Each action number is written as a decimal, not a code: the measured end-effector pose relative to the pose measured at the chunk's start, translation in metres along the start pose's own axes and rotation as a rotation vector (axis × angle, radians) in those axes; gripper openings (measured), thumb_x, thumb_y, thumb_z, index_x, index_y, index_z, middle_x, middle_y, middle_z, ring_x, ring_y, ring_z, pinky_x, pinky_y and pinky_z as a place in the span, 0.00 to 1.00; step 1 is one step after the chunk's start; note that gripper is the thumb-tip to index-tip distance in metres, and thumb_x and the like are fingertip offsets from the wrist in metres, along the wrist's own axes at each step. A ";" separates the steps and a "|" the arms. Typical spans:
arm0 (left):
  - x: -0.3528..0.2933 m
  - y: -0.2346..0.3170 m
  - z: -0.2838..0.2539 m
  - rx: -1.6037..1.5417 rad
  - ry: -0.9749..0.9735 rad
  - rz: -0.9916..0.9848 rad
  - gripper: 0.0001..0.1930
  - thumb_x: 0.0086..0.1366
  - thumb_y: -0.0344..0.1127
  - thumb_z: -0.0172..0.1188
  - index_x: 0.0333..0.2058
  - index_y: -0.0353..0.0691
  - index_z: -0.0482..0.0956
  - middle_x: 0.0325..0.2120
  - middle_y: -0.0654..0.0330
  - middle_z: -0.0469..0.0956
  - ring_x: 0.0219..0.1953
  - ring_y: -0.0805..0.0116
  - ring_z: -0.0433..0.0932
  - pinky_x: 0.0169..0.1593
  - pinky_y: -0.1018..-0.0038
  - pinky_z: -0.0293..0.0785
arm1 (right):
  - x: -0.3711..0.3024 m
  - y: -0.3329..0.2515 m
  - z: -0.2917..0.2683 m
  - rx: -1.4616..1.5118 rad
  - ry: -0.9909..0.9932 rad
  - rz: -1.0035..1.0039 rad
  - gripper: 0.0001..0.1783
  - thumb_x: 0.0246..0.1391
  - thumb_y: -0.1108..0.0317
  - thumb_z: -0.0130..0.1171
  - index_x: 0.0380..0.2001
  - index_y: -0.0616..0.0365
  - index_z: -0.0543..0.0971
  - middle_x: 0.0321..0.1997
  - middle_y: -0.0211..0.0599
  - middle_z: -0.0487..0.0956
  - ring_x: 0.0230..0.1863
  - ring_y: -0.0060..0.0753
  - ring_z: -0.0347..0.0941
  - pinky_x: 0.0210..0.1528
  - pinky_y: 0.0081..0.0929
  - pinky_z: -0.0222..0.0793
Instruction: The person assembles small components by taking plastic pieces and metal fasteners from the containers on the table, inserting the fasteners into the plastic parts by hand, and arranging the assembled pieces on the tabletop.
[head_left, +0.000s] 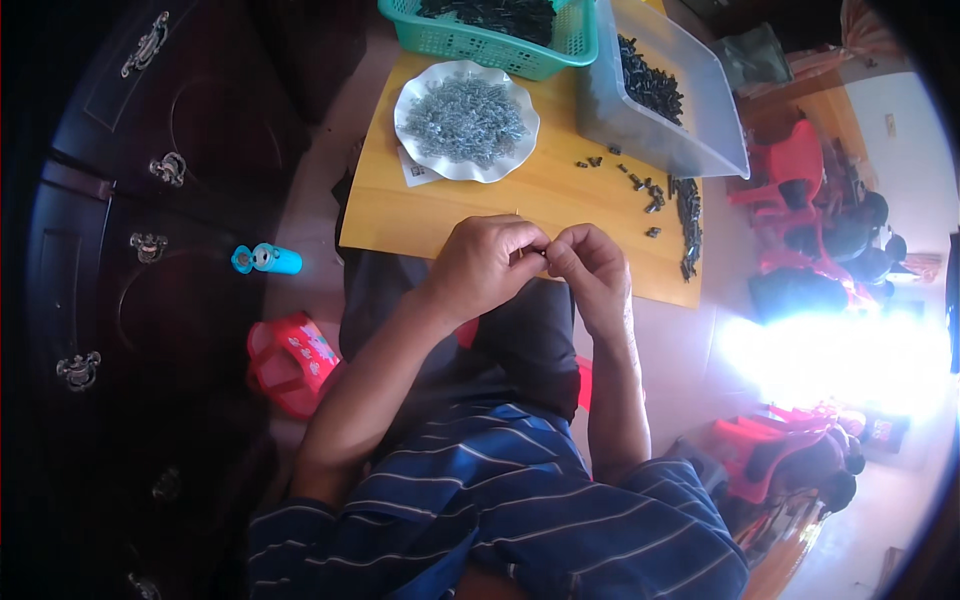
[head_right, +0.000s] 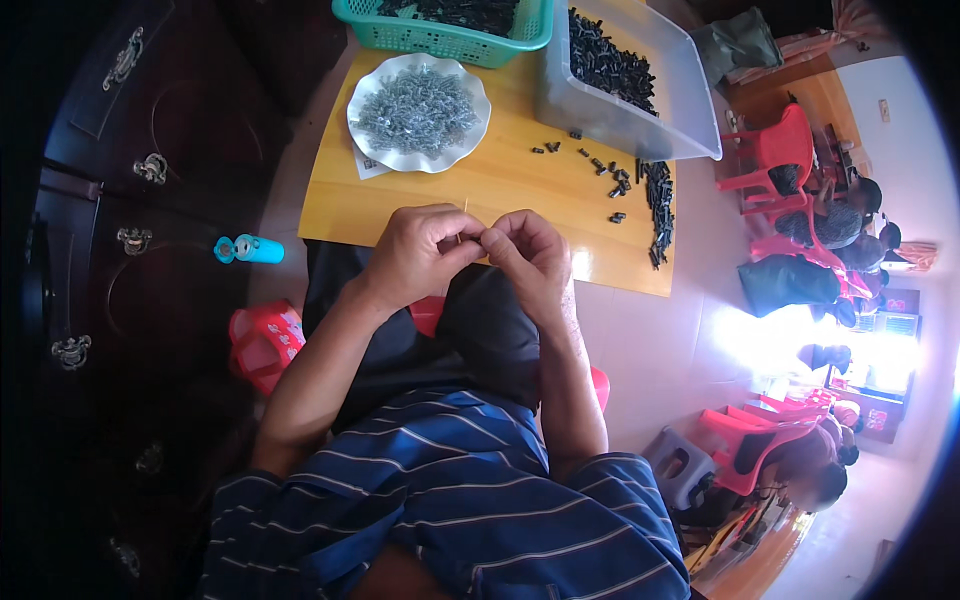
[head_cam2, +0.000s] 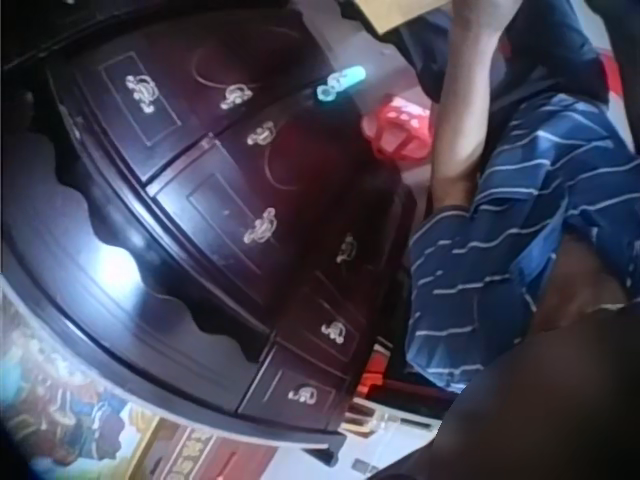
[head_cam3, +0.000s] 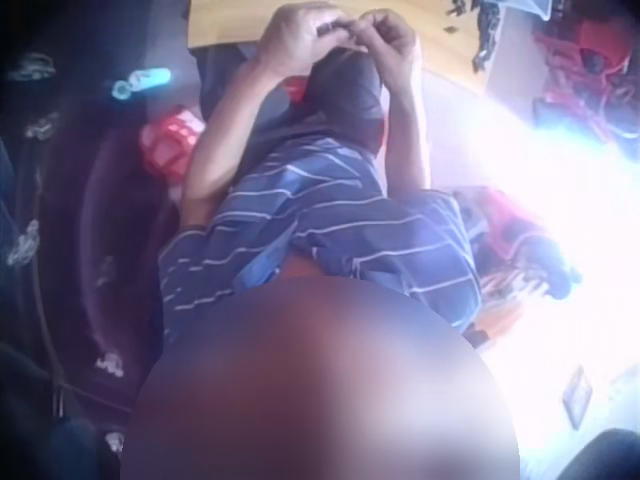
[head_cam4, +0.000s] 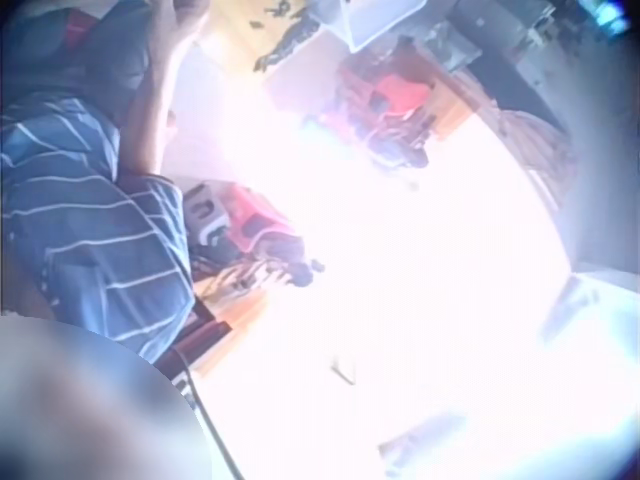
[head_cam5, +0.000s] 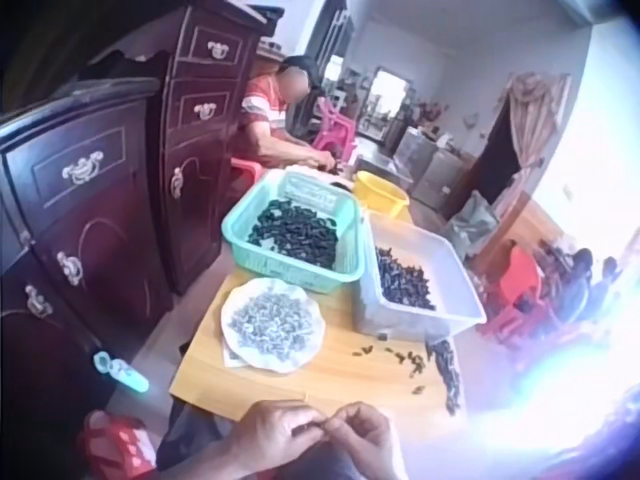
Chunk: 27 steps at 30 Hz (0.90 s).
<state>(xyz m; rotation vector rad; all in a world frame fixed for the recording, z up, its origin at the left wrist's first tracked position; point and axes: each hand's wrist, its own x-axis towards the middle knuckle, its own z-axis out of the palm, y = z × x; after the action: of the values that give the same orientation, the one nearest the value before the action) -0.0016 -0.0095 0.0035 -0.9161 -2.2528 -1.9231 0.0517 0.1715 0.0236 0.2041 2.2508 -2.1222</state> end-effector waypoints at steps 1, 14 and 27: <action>0.000 0.000 0.000 0.003 -0.004 0.001 0.06 0.57 0.24 0.70 0.34 0.33 0.84 0.26 0.55 0.84 0.26 0.66 0.84 0.31 0.73 0.77 | -0.001 0.000 0.001 -0.015 0.017 0.013 0.07 0.63 0.71 0.65 0.38 0.63 0.78 0.32 0.26 0.80 0.34 0.15 0.75 0.39 0.14 0.71; -0.001 0.002 -0.004 0.081 0.016 0.035 0.06 0.56 0.22 0.68 0.33 0.34 0.82 0.27 0.55 0.82 0.27 0.62 0.83 0.32 0.70 0.77 | -0.007 0.003 0.006 0.103 0.071 -0.065 0.06 0.58 0.77 0.67 0.37 0.60 0.79 0.35 0.29 0.82 0.38 0.19 0.77 0.44 0.18 0.73; -0.005 -0.003 -0.001 0.274 -0.048 0.110 0.06 0.57 0.27 0.67 0.33 0.37 0.80 0.28 0.53 0.80 0.33 0.49 0.81 0.37 0.59 0.78 | -0.004 0.003 0.005 -0.332 0.100 -0.130 0.06 0.53 0.77 0.71 0.32 0.62 0.81 0.29 0.32 0.84 0.33 0.19 0.80 0.38 0.21 0.75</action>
<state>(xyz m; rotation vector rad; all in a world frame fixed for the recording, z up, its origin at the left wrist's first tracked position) 0.0012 -0.0122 -0.0007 -1.0297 -2.3589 -1.5157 0.0558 0.1660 0.0203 0.1566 2.6979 -1.7868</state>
